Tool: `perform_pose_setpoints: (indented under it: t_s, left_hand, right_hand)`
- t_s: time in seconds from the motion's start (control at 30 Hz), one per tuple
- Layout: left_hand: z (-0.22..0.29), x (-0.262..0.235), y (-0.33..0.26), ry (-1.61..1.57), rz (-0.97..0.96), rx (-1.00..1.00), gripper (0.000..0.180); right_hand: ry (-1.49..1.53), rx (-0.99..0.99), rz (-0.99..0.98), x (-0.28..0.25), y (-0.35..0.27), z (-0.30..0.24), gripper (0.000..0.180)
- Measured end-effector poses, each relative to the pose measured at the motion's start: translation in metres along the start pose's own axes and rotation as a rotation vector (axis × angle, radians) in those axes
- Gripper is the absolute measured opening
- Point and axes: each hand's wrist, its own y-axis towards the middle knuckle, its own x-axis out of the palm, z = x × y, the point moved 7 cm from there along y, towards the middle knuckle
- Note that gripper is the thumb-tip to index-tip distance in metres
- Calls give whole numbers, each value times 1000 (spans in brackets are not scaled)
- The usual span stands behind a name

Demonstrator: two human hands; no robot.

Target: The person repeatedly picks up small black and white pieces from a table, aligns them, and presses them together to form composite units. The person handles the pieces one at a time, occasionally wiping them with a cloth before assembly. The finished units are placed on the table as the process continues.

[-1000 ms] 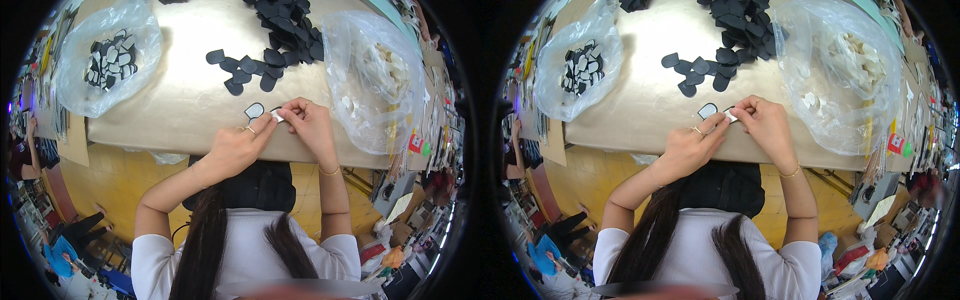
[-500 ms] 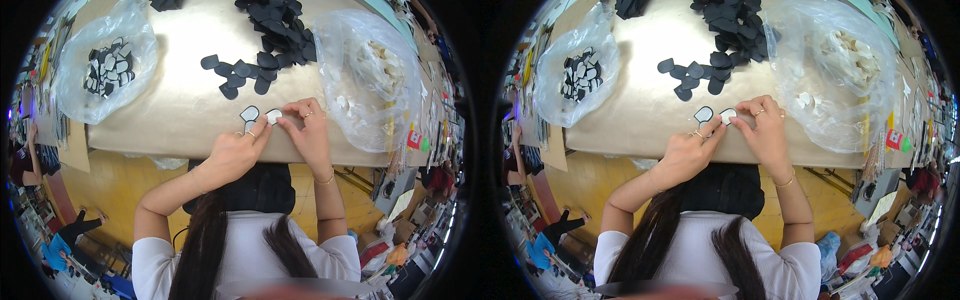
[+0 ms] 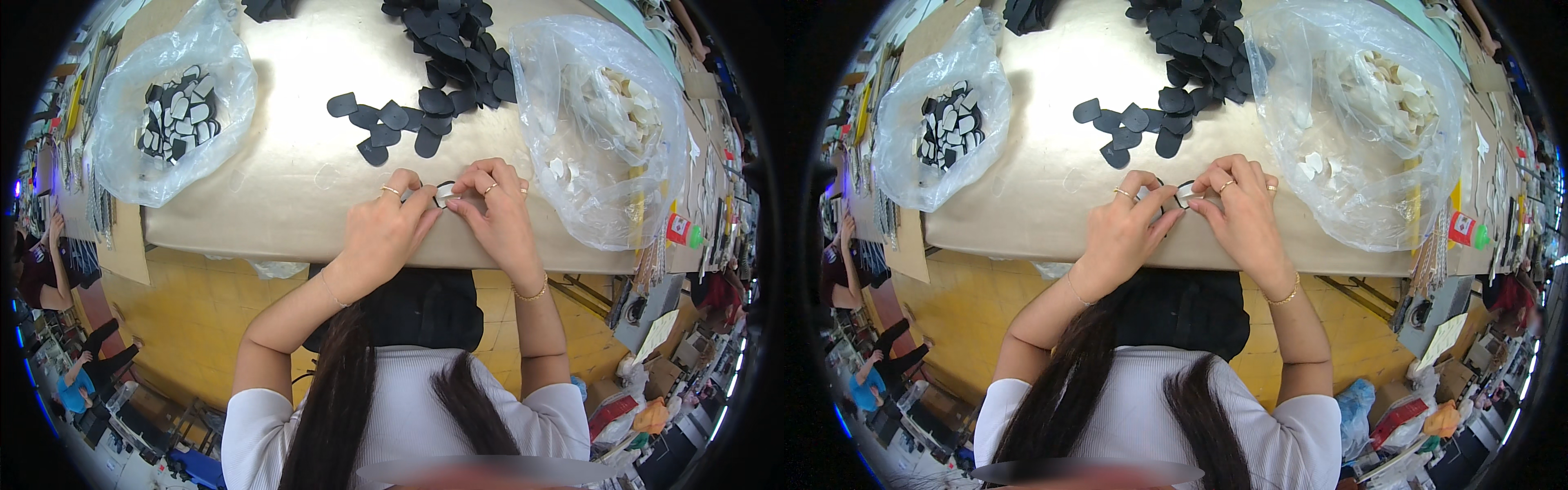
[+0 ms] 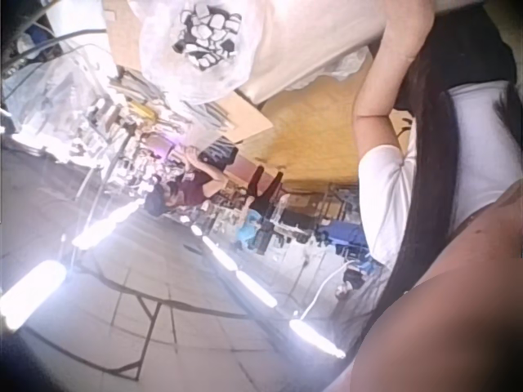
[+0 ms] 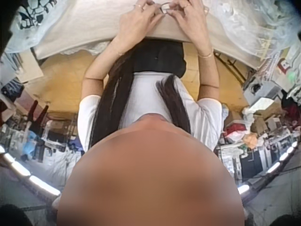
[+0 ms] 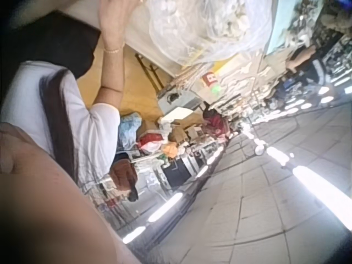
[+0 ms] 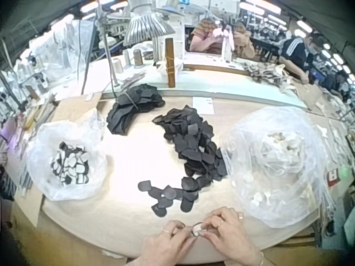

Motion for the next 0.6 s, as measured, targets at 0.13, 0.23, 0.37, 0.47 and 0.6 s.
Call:
perform_pose_setpoints:
  t_s: [0.13,0.23,0.37,0.47,0.6]
  left_hand:
    - [1,1,0,-32,-10,-8,23]
    - [3,3,-1,-48,-12,12,20]
    - [6,5,-1,-50,-9,120,22]
    - [7,6,-3,-26,-28,162,21]
    - [7,2,-2,16,-51,160,15]
  right_hand:
    - [26,-34,-41,0,0,0,21]
    - [53,-45,-9,-1,0,-1,21]
    - [55,-119,-13,-3,-2,-2,23]
    - [127,-119,-14,-10,-5,3,20]
    - [596,246,-22,-15,-12,33,13]
